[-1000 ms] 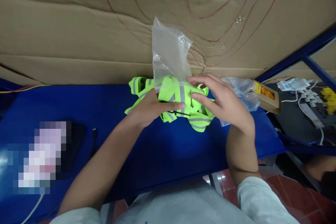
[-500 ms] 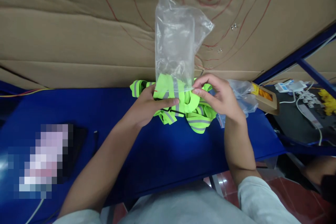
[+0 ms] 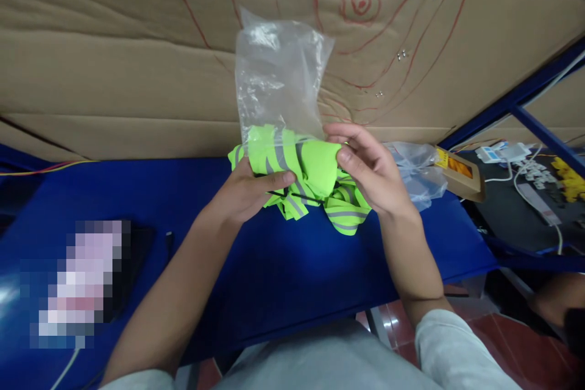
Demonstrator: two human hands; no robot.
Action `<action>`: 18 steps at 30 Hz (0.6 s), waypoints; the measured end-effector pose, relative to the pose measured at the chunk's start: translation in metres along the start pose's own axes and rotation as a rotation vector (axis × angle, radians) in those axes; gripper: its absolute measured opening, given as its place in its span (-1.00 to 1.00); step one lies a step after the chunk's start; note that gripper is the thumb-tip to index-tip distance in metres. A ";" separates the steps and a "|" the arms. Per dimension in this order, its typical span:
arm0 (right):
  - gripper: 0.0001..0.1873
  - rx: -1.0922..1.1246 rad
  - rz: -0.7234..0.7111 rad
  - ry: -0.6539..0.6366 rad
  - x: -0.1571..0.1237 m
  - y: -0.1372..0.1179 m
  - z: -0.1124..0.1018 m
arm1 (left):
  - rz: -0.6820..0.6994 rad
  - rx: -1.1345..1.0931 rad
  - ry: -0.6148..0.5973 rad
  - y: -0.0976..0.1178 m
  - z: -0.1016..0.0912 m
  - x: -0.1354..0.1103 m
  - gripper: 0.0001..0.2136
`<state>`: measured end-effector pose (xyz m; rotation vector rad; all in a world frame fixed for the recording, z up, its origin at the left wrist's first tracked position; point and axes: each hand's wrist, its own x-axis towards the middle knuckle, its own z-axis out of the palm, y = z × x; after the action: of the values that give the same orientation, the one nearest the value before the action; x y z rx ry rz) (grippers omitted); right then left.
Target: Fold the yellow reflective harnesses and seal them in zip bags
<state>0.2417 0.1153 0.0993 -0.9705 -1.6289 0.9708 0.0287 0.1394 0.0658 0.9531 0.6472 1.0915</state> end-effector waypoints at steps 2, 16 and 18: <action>-0.52 0.030 0.069 -0.025 -0.001 -0.002 -0.001 | -0.023 0.001 -0.026 0.000 -0.003 0.000 -0.43; -0.80 -0.063 -0.058 0.273 -0.003 0.008 0.013 | 0.042 0.138 -0.067 -0.009 0.006 -0.005 -0.39; -0.84 -0.161 -0.153 0.329 -0.002 0.008 0.015 | 0.079 0.146 -0.013 -0.013 0.012 -0.005 -0.41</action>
<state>0.2293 0.1139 0.0881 -1.0361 -1.4914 0.5492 0.0420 0.1289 0.0598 1.1188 0.6906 1.1177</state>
